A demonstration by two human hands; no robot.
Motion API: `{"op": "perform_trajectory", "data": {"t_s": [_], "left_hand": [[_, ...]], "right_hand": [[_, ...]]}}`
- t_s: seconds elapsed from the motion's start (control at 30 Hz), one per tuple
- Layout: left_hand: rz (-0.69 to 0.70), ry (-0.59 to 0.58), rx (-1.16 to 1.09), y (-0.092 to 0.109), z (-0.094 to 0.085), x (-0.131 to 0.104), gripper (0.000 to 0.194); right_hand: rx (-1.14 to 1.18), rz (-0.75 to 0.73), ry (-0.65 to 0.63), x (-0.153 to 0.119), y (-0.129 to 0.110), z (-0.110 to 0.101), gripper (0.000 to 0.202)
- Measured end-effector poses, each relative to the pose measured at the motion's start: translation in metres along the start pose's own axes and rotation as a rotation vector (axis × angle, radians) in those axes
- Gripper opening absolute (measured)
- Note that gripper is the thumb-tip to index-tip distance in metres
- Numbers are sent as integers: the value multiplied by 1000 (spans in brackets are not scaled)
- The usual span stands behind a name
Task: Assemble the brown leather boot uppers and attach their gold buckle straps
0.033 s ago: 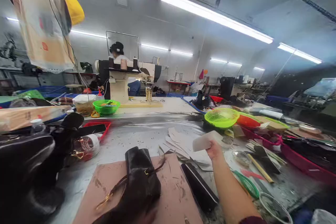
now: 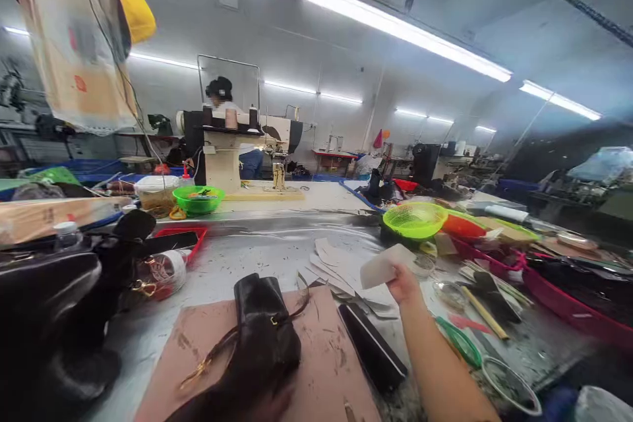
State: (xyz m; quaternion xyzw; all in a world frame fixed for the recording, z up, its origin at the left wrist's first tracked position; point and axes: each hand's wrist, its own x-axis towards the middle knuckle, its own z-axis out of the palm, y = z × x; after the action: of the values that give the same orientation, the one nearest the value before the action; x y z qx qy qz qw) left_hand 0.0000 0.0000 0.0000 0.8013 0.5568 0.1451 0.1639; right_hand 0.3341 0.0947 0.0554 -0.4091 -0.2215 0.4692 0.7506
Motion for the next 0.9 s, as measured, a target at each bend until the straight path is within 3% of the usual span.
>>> {"op": "perform_trajectory", "data": {"t_s": [0.1,0.23,0.33,0.57,0.67,0.77,0.83,0.9], "left_hand": [[21,-57,27,10,3,-12,39],[129,-101,113,24,-4,-20,50],[216,-144,110,26,-6,-29,47],[303,-143,134,22,-3,-59,51],[280,-122,150,23,0,-61,52],[253,-136,171,24,0,-59,51],[247,-147,175,25,0,-59,51],[229,-157,167,25,-1,-59,51]], "right_hand": [[-148,76,-81,-48,13,-11,11],[-372,165,-285,-131,47,-15,13],[-558,120,-410,-171,62,-17,16],[-870,-180,-469,-177,71,-29,5],[-920,-244,-395,-174,59,-36,13],[-966,-509,-334,-174,38,-43,10],[-1072,-611,-573,-176,27,-48,13],[-1184,-481,-932,-177,23,-54,23]]}}
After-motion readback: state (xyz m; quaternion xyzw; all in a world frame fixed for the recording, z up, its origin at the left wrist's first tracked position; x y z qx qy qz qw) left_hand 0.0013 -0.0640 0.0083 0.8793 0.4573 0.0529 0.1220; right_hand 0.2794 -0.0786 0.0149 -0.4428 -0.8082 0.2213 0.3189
